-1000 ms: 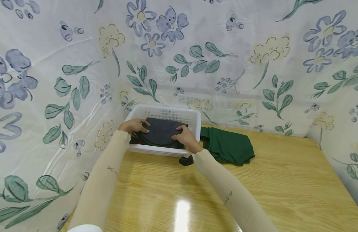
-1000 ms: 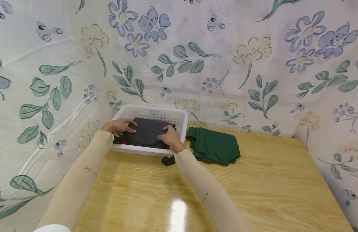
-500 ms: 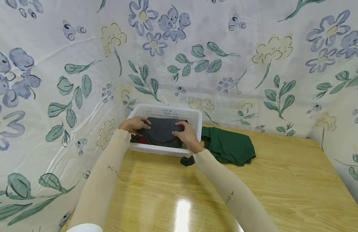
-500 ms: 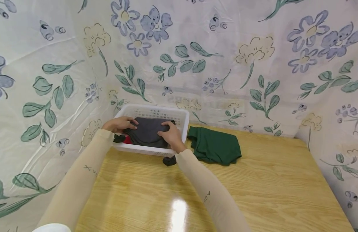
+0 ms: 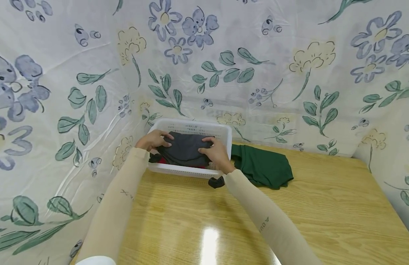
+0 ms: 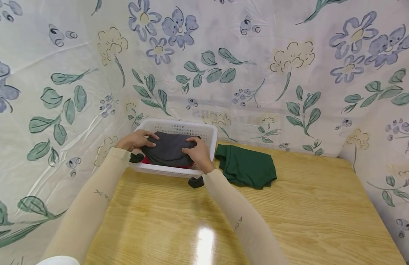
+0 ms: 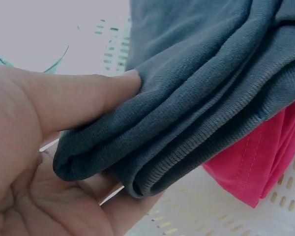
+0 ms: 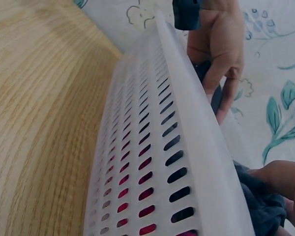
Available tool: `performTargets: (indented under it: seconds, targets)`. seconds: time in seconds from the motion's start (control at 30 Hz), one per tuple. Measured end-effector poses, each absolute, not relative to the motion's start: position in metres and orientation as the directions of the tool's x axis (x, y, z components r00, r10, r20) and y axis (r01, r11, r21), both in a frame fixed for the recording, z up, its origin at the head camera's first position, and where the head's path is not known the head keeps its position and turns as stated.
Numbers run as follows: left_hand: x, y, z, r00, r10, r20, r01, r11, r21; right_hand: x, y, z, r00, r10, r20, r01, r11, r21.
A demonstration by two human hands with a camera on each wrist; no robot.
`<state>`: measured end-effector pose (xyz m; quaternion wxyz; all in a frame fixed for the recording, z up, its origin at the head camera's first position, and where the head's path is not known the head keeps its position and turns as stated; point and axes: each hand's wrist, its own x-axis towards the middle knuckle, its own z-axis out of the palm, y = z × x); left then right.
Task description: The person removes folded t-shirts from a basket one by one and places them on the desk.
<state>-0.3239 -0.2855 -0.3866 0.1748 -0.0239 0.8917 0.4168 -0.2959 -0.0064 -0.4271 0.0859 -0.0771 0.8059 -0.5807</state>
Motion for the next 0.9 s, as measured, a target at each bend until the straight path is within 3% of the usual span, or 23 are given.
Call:
performTargets:
  seconds: [0.33,0.67,0.9]
  targets:
    - [-0.321,-0.284,-0.377,-0.96,0.109,-0.258,-0.139,0.613,0.778,-0.298,0.005,-0.415,-0.971,-0.233,0.047,-0.122,0.319,-0.94]
    - [-0.308,-0.28,-0.371,-0.979,0.13,-0.156,-0.044,0.615,0.788,-0.301,0.024,-0.407,-0.967,-0.248,0.055,-0.11,0.214,-0.97]
    - [-0.304,-0.267,-0.369,-0.986,0.13,-0.101,-0.006,0.584,0.812,-0.298,0.044,-0.403,-0.963,-0.254,0.09,-0.152,0.235,-0.96]
